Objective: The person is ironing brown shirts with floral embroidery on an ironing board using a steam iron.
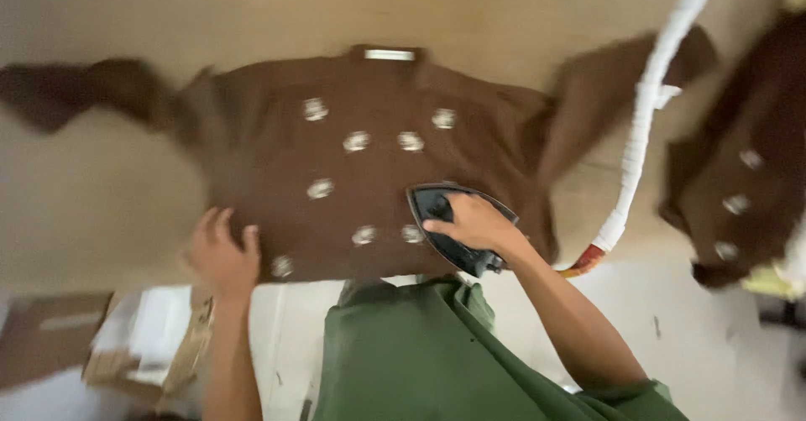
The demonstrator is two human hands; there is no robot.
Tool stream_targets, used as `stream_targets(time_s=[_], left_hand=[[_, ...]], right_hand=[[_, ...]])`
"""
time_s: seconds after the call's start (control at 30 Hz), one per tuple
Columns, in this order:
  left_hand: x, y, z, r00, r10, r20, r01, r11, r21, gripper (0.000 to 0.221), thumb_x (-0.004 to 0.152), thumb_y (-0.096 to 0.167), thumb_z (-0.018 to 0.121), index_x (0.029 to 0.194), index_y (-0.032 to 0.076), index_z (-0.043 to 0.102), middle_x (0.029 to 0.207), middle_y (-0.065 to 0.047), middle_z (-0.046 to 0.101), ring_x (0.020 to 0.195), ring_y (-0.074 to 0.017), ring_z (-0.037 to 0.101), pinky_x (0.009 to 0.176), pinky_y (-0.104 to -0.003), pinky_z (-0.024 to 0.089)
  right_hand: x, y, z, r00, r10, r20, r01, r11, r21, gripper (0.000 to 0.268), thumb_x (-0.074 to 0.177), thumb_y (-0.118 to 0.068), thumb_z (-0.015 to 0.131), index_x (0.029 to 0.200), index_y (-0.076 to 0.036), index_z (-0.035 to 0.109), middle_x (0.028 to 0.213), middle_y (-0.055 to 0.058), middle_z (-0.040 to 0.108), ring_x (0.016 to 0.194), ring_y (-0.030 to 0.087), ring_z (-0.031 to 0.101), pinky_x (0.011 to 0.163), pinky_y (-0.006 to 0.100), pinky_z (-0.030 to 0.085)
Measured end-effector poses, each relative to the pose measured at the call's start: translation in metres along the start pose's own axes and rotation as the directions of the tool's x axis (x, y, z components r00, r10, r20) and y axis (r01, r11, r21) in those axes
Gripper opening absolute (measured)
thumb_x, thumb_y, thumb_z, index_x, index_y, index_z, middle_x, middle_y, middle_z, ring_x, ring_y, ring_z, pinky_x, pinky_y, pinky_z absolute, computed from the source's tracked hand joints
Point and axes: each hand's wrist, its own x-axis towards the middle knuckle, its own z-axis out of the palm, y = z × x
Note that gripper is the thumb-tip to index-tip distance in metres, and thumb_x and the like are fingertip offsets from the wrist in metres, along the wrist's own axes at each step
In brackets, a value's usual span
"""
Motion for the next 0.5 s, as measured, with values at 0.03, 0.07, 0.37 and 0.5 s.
stream_targets(time_s=[0.03, 0.07, 0.37, 0.5], left_hand=[[0.004, 0.015, -0.015, 0.995, -0.101, -0.004, 0.101, 0.994, 0.039, 0.048, 0.101, 0.032, 0.071, 0.142, 0.011, 0.059, 0.142, -0.014, 0.055, 0.133, -0.0336, 0.051, 0.108, -0.048, 0.037], [0.023, 0.065, -0.005, 0.998, -0.065, 0.004, 0.064, 0.997, 0.036, 0.048, 0.101, 0.032, 0.071, 0.142, 0.011, 0.059, 0.142, -0.014, 0.055, 0.133, -0.0336, 0.051, 0.108, -0.048, 0.037], [-0.012, 0.512, 0.184, 0.616, 0.744, 0.260, -0.680, 0.668, -0.302, 0.074, 0.090, 0.049, 0.068, 0.144, 0.003, 0.047, 0.119, -0.024, 0.066, 0.106, -0.0385, 0.069, 0.084, -0.050, 0.058], [0.026, 0.556, 0.226, 0.678, 0.674, 0.292, -0.646, 0.736, -0.200, 0.034, 0.089, 0.023, 0.054, 0.117, 0.004, 0.056, 0.084, -0.014, 0.069, 0.070, -0.0397, 0.074, 0.062, -0.054, 0.060]], right_hand=[[-0.021, 0.027, -0.002, 0.998, 0.060, -0.020, -0.060, 0.998, 0.000, 0.065, 0.090, -0.056, 0.064, 0.115, 0.004, 0.067, 0.114, 0.029, 0.072, 0.112, 0.049, 0.067, 0.096, 0.060, 0.052], [-0.040, 0.054, 0.005, 0.996, 0.079, -0.039, -0.078, 0.997, 0.026, 0.065, 0.090, -0.056, 0.064, 0.115, 0.004, 0.067, 0.114, 0.029, 0.072, 0.112, 0.049, 0.067, 0.096, 0.060, 0.052], [-0.136, 0.161, 0.039, 0.962, 0.269, 0.039, -0.271, 0.936, 0.223, 0.087, 0.100, -0.057, 0.057, 0.148, 0.014, 0.039, 0.098, 0.024, 0.076, 0.095, 0.037, 0.076, 0.078, 0.046, 0.064], [-0.132, 0.209, 0.010, 0.955, 0.284, -0.085, -0.254, 0.932, 0.258, 0.081, 0.096, -0.059, 0.058, 0.139, 0.008, 0.049, 0.108, 0.029, 0.073, 0.103, 0.041, 0.073, 0.081, 0.051, 0.062]])
